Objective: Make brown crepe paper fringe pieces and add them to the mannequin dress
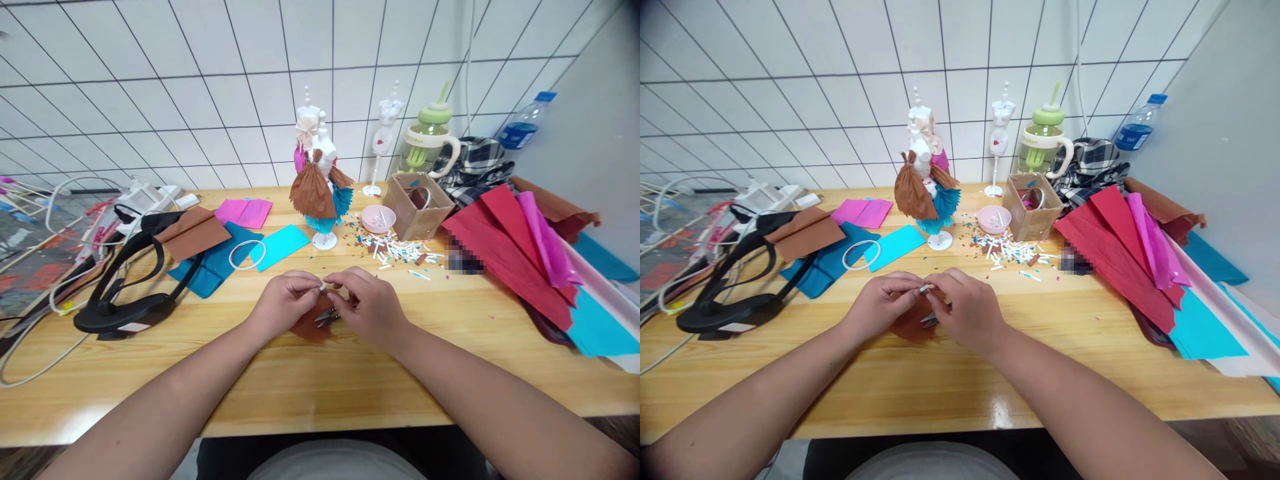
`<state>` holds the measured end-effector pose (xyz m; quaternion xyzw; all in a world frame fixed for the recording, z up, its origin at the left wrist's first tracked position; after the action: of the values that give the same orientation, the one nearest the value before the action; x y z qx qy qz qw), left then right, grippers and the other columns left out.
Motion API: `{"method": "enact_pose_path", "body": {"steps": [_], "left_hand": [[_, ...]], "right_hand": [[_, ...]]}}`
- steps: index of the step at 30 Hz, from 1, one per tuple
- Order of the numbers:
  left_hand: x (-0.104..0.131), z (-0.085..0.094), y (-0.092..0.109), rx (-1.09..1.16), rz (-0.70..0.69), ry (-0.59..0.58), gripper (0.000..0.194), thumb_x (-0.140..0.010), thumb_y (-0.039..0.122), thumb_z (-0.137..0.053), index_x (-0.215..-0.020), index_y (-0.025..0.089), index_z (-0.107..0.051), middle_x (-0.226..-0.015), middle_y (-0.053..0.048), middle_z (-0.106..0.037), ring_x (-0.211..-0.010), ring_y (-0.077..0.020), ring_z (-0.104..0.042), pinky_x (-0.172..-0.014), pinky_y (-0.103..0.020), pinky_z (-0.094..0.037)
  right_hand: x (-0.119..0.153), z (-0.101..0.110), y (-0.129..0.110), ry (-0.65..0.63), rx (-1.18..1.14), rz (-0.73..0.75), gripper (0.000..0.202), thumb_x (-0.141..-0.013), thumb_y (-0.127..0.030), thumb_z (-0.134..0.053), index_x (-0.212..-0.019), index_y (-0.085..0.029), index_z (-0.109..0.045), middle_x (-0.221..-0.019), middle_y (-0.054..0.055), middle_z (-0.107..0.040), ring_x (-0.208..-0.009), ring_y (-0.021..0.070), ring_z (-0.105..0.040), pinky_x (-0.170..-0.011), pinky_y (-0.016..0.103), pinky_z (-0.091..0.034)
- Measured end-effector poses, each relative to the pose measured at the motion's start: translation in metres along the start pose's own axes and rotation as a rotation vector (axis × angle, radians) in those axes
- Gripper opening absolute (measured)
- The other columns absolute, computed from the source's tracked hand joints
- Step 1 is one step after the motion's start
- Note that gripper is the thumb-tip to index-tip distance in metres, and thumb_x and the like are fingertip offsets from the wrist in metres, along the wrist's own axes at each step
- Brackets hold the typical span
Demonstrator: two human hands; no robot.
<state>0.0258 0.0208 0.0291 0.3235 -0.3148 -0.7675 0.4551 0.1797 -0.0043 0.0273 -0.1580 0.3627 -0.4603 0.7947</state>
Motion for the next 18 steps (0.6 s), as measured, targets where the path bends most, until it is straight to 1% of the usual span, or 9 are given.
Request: {"method": "enact_pose_path", "body": {"steps": [5, 8, 14, 18], "left_hand": [[0.001, -0.002, 0.004, -0.045, -0.027, -0.010, 0.017, -0.079, 0.023, -0.059, -0.073, 0.021, -0.075, -0.079, -0.003, -0.075, -0.077, -0.0168, -0.067, -0.077, -0.027, -0.052], [0.001, -0.002, 0.004, -0.056, -0.038, 0.003, 0.016, -0.078, 0.021, -0.060, -0.071, 0.021, -0.074, -0.077, -0.003, -0.075, -0.076, -0.0163, -0.067, -0.077, -0.027, -0.052], [0.002, -0.003, 0.001, -0.072, -0.047, 0.007, 0.013, -0.077, 0.021, -0.062, -0.072, 0.021, -0.074, -0.077, -0.003, -0.075, -0.075, -0.0161, -0.066, -0.076, -0.027, -0.050], [0.002, -0.003, 0.001, -0.079, -0.046, 0.014, 0.011, -0.074, 0.020, -0.062, -0.069, 0.021, -0.073, -0.075, -0.002, -0.074, -0.074, -0.0160, -0.066, -0.074, -0.027, -0.049]], "right_hand": [[0.000, 0.000, -0.001, -0.007, -0.006, -0.010, 0.010, -0.084, -0.021, -0.059, -0.091, -0.022, -0.066, -0.084, 0.000, -0.068, -0.066, 0.0117, -0.058, -0.060, 0.024, -0.041], [-0.001, -0.001, 0.001, -0.007, -0.072, -0.055, 0.009, -0.082, -0.020, -0.060, -0.088, -0.022, -0.066, -0.082, 0.000, -0.067, -0.063, 0.0113, -0.057, -0.059, 0.024, -0.041], [-0.002, -0.009, 0.011, -0.015, -0.259, -0.184, 0.006, -0.077, -0.021, -0.064, -0.082, -0.022, -0.067, -0.070, -0.002, -0.064, -0.055, 0.0097, -0.052, -0.055, 0.022, -0.042], [-0.002, -0.011, 0.013, -0.022, -0.275, -0.207, 0.006, -0.076, -0.020, -0.062, -0.081, -0.021, -0.066, -0.069, -0.003, -0.063, -0.055, 0.0093, -0.052, -0.055, 0.022, -0.042]]}}
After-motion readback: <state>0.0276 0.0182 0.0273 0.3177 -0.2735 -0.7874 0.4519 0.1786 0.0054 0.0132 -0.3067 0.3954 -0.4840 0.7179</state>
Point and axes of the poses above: each hand's wrist, its own x-axis away from the middle knuckle, its own z-axis out of the back of the hand, y = z × x, the point moved 5 cm from there along -x, towards the middle knuckle
